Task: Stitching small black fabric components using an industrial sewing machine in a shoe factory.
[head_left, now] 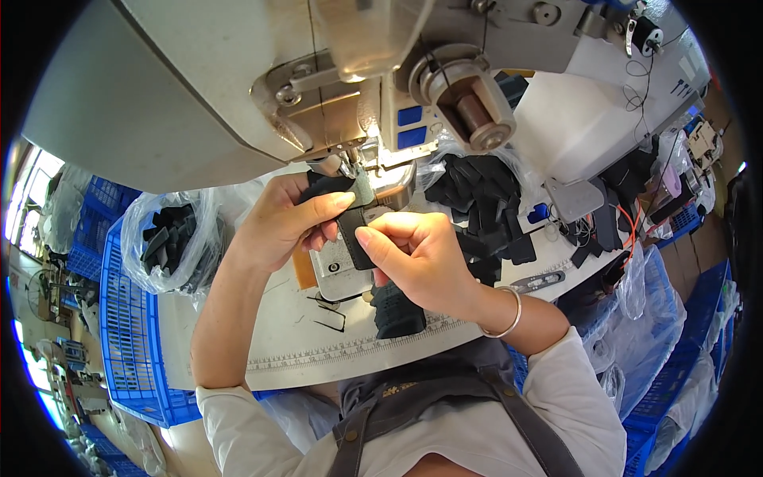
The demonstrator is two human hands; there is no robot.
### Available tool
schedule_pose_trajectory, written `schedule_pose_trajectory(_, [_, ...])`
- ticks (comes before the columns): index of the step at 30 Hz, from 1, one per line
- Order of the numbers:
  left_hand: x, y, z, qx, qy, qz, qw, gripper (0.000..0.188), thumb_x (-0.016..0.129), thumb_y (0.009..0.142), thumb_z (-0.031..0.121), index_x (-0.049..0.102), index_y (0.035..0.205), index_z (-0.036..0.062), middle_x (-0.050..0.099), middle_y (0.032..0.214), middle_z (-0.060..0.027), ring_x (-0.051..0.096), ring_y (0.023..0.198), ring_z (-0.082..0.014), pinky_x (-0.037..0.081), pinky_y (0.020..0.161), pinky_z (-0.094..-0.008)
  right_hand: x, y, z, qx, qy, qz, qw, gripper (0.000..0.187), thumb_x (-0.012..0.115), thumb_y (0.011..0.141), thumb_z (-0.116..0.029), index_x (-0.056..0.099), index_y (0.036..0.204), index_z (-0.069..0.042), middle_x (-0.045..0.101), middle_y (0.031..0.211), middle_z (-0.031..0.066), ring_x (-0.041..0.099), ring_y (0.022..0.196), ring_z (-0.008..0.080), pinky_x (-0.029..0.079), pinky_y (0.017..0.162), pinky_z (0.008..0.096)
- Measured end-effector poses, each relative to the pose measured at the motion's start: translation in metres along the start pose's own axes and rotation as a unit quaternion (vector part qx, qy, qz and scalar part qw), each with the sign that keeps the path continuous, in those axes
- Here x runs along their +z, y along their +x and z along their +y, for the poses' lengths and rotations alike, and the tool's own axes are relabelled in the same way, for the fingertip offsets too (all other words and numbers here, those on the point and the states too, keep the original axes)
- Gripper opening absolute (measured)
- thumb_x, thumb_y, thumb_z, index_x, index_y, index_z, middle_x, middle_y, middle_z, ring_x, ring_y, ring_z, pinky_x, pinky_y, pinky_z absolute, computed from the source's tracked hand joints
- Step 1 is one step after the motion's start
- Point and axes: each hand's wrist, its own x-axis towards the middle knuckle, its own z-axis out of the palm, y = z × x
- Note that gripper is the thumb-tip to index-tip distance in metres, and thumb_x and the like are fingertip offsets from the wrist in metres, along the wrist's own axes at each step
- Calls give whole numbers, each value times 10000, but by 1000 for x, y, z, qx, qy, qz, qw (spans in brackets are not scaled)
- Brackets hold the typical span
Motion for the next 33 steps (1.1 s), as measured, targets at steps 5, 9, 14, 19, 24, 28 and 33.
schedule_pose_trajectory(5, [1, 1, -1, 2, 21, 17, 1000, 183, 654, 771, 216, 595, 761, 43, 534, 536, 17, 460, 421, -26, 357, 389, -142, 1, 0, 4, -22, -14, 8, 1000, 170, 539, 861, -113, 596, 785, 28, 512, 592, -28, 493, 503, 17, 375, 434, 159])
schedule_pose_trajectory(9, [0, 2, -5, 13, 14, 24, 1000, 181, 653, 772, 213, 597, 772, 41, 531, 538, 19, 461, 427, -24, 357, 389, -142, 2, -1, 0, -25, -19, 6, 999, 166, 539, 858, -109, 594, 780, 27, 511, 582, -30, 486, 498, 11, 370, 432, 158])
schedule_pose_trajectory(14, [-1, 3, -7, 17, -7, 13, 1000, 165, 648, 777, 187, 594, 796, 33, 542, 559, 10, 472, 440, -27, 365, 398, -142, 4, -1, -4, -15, -37, 17, 999, 170, 542, 856, -113, 594, 770, 25, 516, 582, -30, 474, 493, 9, 363, 436, 157])
schedule_pose_trajectory(19, [-7, 12, -8, 42, -50, 25, 998, 147, 643, 786, 139, 587, 851, 19, 550, 581, 0, 486, 445, -39, 374, 408, -142, 10, 11, 1, -52, -18, 65, 996, 250, 530, 839, -145, 552, 648, 13, 514, 492, 8, 452, 444, 24, 350, 411, 203])
schedule_pose_trajectory(24, [-13, 17, -7, 48, -82, 57, 994, 172, 646, 787, 139, 588, 900, 22, 547, 636, 2, 505, 505, -30, 373, 407, -146, 7, 18, -7, -49, -62, 77, 994, 272, 529, 840, -152, 540, 607, -13, 505, 458, 10, 441, 418, 35, 346, 408, 223])
schedule_pose_trajectory(28, [-17, 20, -7, 48, -76, 31, 995, 173, 646, 789, 144, 588, 896, 21, 545, 660, 3, 506, 524, -31, 369, 404, -143, 8, 19, -6, -53, -76, 84, 992, 280, 530, 840, -156, 538, 594, -21, 498, 444, 14, 438, 411, 37, 343, 406, 226])
schedule_pose_trajectory(33, [-14, 20, -4, 42, -65, 59, 995, 163, 636, 789, 137, 583, 887, 19, 548, 669, 0, 503, 516, -34, 371, 397, -146, 8, 18, -5, -61, -65, 81, 993, 266, 546, 854, -139, 551, 618, -16, 515, 500, -18, 429, 459, 10, 320, 418, 177])
